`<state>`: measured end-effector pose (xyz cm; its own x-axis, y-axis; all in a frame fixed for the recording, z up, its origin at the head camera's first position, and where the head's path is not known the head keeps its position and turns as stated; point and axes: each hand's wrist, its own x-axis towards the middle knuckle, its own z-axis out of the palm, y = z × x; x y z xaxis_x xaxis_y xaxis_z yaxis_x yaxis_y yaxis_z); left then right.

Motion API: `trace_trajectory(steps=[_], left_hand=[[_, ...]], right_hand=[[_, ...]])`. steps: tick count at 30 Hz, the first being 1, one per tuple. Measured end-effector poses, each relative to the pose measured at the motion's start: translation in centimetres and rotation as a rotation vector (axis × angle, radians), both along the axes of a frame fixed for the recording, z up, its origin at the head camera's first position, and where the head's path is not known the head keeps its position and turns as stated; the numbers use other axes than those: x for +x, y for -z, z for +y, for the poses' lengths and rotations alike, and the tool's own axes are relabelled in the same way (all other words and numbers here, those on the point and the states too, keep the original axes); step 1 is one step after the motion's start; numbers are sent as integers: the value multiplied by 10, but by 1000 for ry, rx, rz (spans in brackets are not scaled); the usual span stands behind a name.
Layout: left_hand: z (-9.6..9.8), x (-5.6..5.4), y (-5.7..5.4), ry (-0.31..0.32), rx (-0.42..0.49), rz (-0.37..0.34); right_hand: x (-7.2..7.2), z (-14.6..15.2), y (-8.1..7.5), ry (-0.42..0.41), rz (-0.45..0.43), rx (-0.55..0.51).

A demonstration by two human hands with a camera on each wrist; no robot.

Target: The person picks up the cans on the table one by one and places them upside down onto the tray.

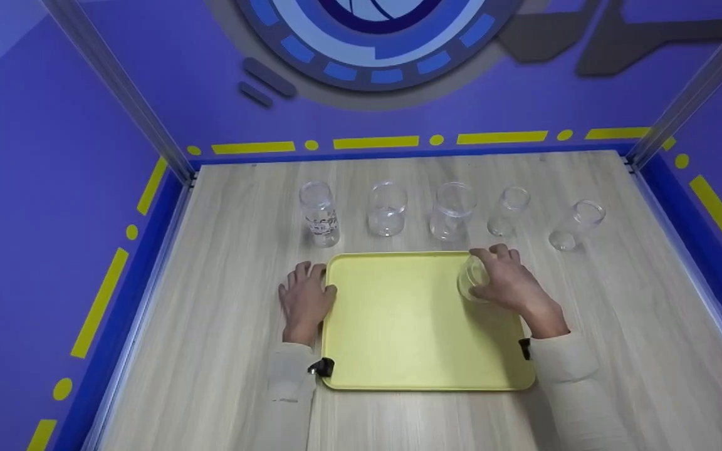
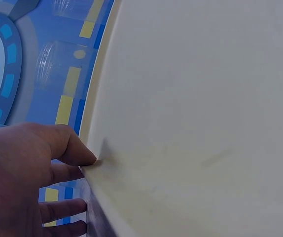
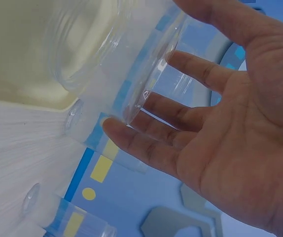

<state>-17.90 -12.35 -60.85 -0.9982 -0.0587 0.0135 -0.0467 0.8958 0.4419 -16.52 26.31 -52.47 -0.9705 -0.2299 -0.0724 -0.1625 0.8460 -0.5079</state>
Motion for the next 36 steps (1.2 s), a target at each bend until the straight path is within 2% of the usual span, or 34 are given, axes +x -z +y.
trace_trajectory(steps=[11, 19, 36], left_hand=[[0, 0, -1, -1, -5, -13], [1, 1, -2, -1, 0, 16], [0, 0, -1, -4, -12, -9]], right_hand=[[-1, -2, 4, -2, -23, 12], [0, -2, 4, -9, -16, 23], [0, -3, 7, -7, -7, 15]])
